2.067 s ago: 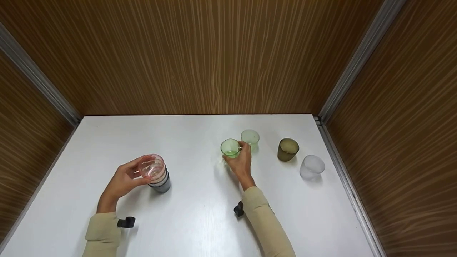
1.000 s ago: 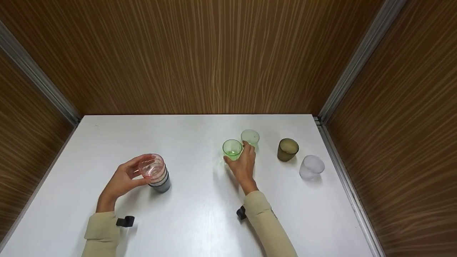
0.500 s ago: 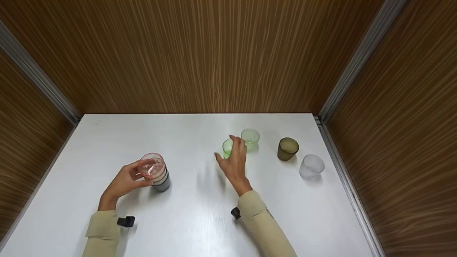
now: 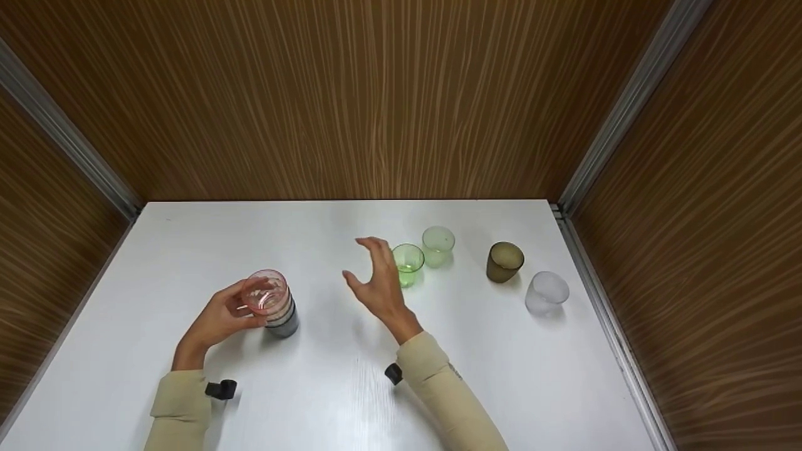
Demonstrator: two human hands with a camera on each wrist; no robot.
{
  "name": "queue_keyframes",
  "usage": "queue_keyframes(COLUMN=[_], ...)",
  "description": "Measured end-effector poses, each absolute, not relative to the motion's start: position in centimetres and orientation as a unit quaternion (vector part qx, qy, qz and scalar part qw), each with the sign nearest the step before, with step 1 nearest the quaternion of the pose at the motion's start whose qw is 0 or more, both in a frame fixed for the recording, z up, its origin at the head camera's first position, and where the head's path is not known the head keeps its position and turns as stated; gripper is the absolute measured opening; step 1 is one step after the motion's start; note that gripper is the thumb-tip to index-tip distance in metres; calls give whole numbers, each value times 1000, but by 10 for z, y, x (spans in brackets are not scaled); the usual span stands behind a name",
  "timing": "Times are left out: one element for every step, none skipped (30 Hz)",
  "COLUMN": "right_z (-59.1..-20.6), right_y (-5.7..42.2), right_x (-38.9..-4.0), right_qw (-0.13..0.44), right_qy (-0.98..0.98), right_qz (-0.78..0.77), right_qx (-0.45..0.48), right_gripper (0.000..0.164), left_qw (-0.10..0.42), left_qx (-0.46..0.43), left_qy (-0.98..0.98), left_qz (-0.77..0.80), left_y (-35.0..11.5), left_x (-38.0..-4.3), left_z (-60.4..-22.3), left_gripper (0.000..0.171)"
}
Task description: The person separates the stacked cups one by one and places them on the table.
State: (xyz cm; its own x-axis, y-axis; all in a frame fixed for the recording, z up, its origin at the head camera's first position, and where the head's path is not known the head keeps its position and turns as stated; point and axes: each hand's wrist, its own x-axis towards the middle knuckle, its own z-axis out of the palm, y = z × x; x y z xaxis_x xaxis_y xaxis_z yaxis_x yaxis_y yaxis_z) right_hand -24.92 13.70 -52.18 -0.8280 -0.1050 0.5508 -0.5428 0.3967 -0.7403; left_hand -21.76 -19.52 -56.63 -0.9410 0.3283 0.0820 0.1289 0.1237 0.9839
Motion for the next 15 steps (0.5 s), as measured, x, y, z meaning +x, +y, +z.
queue_keyframes(right_z=[-521, -520, -519, -517, -516, -515, -514, -513, -512, -511, -511, -510, -510, -509, -509], right_y=[134, 132, 129, 126, 122, 119, 115, 112, 108, 105, 101, 98, 95, 93, 90], right_x=[-249, -249, -248, -248, -247, -246, -246, -245, -245, -245, -245, -245, -245, -245, -244], right_qw=[201, 186, 171, 156, 143, 133, 126, 121, 117, 115, 115, 113, 109, 104, 100], right_qy=[-803, -799, -794, -791, -790, -789, -786, -787, -789, -793, -794, -794, -794, -796, -796], right_qz=[519, 527, 534, 539, 541, 541, 542, 540, 535, 527, 521, 517, 514, 508, 504], right_qx=[212, 222, 233, 243, 251, 259, 268, 274, 279, 285, 291, 298, 305, 311, 319], right_gripper=[59, 58, 57, 57, 57, 58, 59, 60, 61, 62, 64, 65, 67, 69, 71], left_qw=[76, 75, 74, 73, 73, 72, 72, 71, 72, 72, 73, 74, 75, 76, 78], left_qx=[156, 160, 163, 166, 169, 172, 173, 175, 175, 174, 172, 170, 167, 164, 161], left_qy=[744, 743, 742, 741, 740, 739, 738, 738, 737, 737, 738, 738, 740, 742, 743], left_qz=[646, 646, 646, 647, 647, 648, 648, 648, 649, 648, 648, 648, 647, 646, 645], left_y=[-195, -196, -196, -196, -196, -196, -196, -196, -196, -196, -196, -196, -195, -195, -195], left_x=[-218, -218, -218, -218, -218, -218, -218, -218, -218, -218, -218, -218, -217, -217, -217], left_z=[-566, -567, -567, -567, -567, -567, -567, -567, -567, -568, -568, -568, -568, -568, -568], left_gripper=[81, 82, 81, 82, 81, 81, 81, 81, 81, 82, 82, 82, 82, 83, 83])
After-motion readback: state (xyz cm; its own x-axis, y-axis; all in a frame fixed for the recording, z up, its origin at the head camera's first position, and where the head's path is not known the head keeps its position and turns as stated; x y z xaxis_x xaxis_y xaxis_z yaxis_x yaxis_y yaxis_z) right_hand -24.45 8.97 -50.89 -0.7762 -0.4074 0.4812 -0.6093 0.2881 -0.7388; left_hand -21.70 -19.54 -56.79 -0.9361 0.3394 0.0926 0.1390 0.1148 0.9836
